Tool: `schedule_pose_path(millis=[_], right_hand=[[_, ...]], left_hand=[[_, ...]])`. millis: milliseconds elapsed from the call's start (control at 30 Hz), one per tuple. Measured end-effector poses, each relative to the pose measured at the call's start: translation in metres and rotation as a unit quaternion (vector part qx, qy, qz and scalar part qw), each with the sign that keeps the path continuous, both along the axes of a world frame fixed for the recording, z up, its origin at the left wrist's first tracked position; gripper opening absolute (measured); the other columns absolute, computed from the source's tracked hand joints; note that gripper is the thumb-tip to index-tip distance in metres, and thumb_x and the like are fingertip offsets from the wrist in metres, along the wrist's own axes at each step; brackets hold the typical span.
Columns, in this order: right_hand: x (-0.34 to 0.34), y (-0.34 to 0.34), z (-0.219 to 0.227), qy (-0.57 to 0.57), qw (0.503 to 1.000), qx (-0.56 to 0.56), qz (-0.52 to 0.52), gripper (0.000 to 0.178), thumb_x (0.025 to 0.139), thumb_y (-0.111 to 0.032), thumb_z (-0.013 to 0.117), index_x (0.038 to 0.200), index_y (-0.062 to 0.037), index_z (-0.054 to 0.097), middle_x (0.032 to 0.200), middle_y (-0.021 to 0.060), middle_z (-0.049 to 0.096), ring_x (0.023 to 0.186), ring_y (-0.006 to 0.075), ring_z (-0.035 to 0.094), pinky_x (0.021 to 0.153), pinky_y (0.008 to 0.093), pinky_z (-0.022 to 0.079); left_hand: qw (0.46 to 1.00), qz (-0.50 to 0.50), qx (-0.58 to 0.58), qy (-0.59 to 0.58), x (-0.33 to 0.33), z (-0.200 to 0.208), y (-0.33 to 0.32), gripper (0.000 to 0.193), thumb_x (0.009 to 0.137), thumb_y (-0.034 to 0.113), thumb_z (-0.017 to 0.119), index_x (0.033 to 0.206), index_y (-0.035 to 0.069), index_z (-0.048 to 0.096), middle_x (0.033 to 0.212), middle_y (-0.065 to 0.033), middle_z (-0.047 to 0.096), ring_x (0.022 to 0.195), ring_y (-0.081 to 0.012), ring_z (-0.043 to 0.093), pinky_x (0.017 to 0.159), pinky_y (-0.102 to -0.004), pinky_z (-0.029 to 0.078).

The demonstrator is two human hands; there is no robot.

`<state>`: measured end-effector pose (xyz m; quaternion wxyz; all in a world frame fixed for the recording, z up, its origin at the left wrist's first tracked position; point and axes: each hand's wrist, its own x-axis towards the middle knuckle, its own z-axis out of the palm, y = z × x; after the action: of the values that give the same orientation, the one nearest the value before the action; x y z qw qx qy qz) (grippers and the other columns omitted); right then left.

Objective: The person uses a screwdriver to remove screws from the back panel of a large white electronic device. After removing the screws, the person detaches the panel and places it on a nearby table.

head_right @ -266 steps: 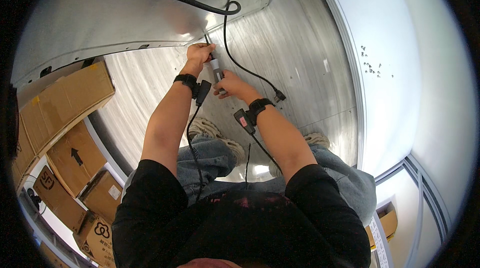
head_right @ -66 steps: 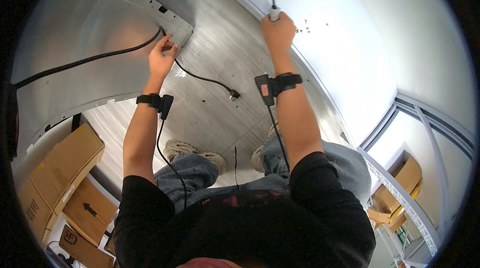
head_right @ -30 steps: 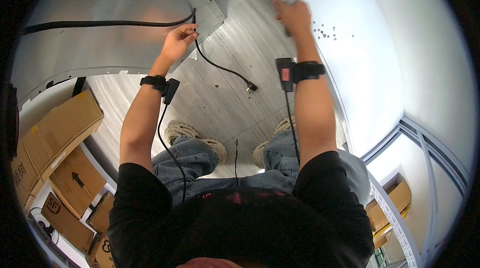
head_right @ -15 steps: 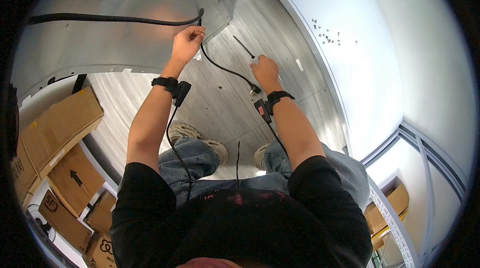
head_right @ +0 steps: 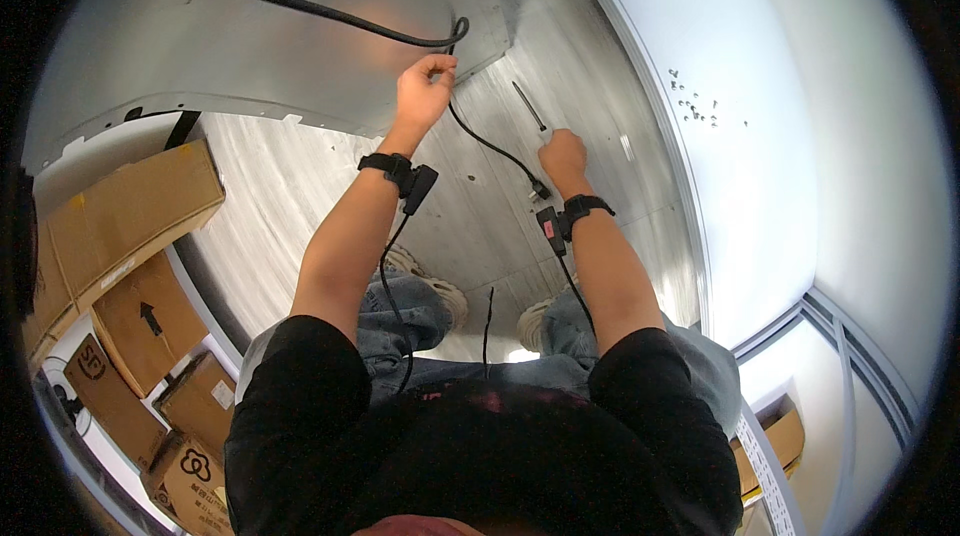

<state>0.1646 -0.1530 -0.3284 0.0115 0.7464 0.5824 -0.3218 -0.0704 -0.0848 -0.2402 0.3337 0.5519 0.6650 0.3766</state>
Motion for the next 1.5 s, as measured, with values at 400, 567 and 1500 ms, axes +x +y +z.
schedule_pose_path(millis=[400,567,1500], right_hand=[[-0.007,0.049,0.039,0.262,0.951,0.093,-0.137,0.023,0.073,-0.017,0.066,0.072,0.0053,0.058,0.068,0.0182,0.064,0.057,0.0242,0.065,0.058,0.0333,0.051],[-0.033,0.126,0.136,0.489,0.838,0.182,-0.161,0.017,0.08,-0.011,0.064,0.079,0.0053,0.06,0.073,0.0115,0.065,0.062,0.016,0.064,0.057,0.0276,0.049],[-0.094,0.163,0.402,0.627,0.672,0.387,-0.073,0.014,0.084,-0.013,0.064,0.09,-0.002,0.058,0.092,0.005,0.06,0.069,0.0107,0.056,0.063,0.0265,0.047]], left_hand=[[0.998,0.008,-0.001,-0.068,-0.015,0.0,-0.004,0.015,0.079,0.005,0.061,0.093,0.003,0.068,0.085,-0.0082,0.069,0.079,-0.0167,0.065,0.076,-0.0299,0.05],[0.994,0.038,-0.014,-0.099,-0.035,0.03,-0.008,0.014,0.087,0.002,0.058,0.1,-0.002,0.063,0.091,-0.0072,0.068,0.082,-0.0102,0.063,0.074,-0.0245,0.049],[0.92,0.317,0.131,-0.188,-0.096,0.121,-0.036,0.009,0.083,-0.002,0.056,0.083,-0.001,0.065,0.08,-0.0058,0.065,0.077,-0.0123,0.061,0.073,-0.0231,0.047]])
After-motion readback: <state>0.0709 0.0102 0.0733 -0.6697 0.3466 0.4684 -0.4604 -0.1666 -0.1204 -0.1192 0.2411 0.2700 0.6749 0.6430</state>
